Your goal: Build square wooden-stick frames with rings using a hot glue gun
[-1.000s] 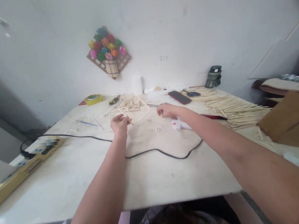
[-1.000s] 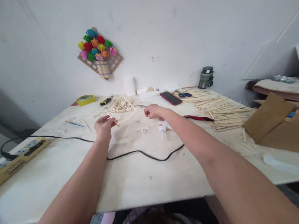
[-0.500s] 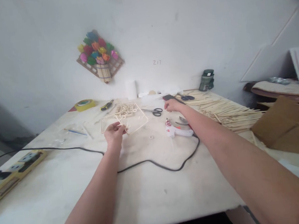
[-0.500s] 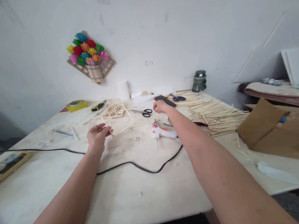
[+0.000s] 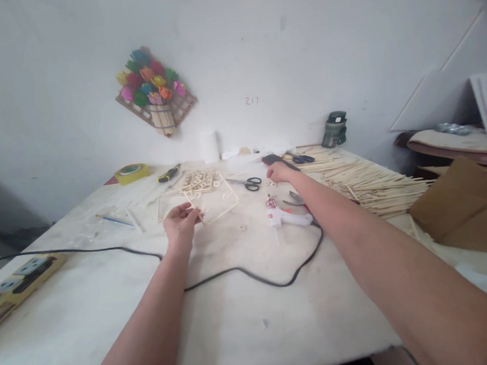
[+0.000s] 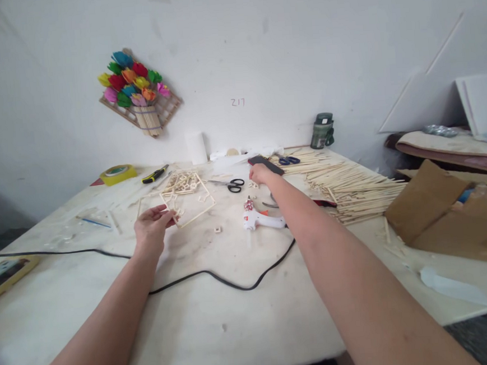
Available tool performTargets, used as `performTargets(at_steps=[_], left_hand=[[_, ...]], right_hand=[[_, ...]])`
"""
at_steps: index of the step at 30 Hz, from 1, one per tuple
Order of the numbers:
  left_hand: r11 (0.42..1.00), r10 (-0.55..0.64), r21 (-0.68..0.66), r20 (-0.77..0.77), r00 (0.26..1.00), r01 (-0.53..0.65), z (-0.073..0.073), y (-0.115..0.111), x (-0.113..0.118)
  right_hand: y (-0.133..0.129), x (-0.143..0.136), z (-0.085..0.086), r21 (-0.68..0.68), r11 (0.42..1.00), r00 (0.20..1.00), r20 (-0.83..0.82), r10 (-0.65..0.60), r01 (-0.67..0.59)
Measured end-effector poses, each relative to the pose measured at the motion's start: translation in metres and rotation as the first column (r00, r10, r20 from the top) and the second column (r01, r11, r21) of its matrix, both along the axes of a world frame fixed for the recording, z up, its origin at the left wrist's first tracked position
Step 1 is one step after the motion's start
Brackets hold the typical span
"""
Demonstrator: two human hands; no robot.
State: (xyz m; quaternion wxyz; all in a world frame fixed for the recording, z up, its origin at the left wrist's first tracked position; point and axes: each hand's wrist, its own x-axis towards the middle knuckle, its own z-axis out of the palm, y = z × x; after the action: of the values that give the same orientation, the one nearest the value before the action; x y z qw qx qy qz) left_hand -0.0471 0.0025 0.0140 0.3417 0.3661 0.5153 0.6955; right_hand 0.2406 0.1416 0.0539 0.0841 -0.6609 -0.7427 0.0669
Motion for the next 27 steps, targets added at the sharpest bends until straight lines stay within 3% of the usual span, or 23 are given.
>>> performTargets(at_steps=[6, 7, 9, 13, 17, 23, 27], left_hand=[[1.0, 0.003, 0.031, 0.01, 1.0, -0.003, -0.001, 0.002, -0.002], [0.999, 0.001, 0.038, 0.016, 1.0, -0.002, -0.002, 0.002, -0.003], [0.999, 0.003, 0.049, 0.031, 1.0, -0.004, -0.002, 0.002, -0.003], [0.998, 0.002, 0.066, 0.05, 0.999, -0.006, -0.002, 0.001, -0.002], [0.997, 0.004, 0.073, 0.048, 0.999, -0.008, -0.002, -0.001, -0.001], [0.999, 0.012, 0.051, 0.075, 0.997, -0.016, 0.002, -0.003, 0.0], [0.999, 0.012, 0.047, 0.072, 0.997, -0.016, 0.003, -0.004, 0.0]], right_hand=[[-0.012, -0.009, 0.013, 0.115, 0.993, 0.999, 0.035, -0.004, 0.0], [-0.018, -0.014, 0.016, 0.122, 0.992, 0.999, 0.042, 0.028, -0.033], [-0.033, -0.028, 0.022, 0.077, 0.973, 0.973, 0.101, 0.209, -0.217], [-0.076, -0.06, 0.026, -0.106, 0.802, 0.793, 0.123, 0.597, -0.587], [-0.113, -0.086, 0.019, -0.21, 0.68, 0.667, 0.141, 0.732, -0.702], [-0.133, -0.101, 0.008, -0.163, 0.71, 0.66, 0.273, 0.7, -0.685], [-0.128, -0.091, 0.015, -0.101, 0.753, 0.7, 0.308, 0.645, -0.65]])
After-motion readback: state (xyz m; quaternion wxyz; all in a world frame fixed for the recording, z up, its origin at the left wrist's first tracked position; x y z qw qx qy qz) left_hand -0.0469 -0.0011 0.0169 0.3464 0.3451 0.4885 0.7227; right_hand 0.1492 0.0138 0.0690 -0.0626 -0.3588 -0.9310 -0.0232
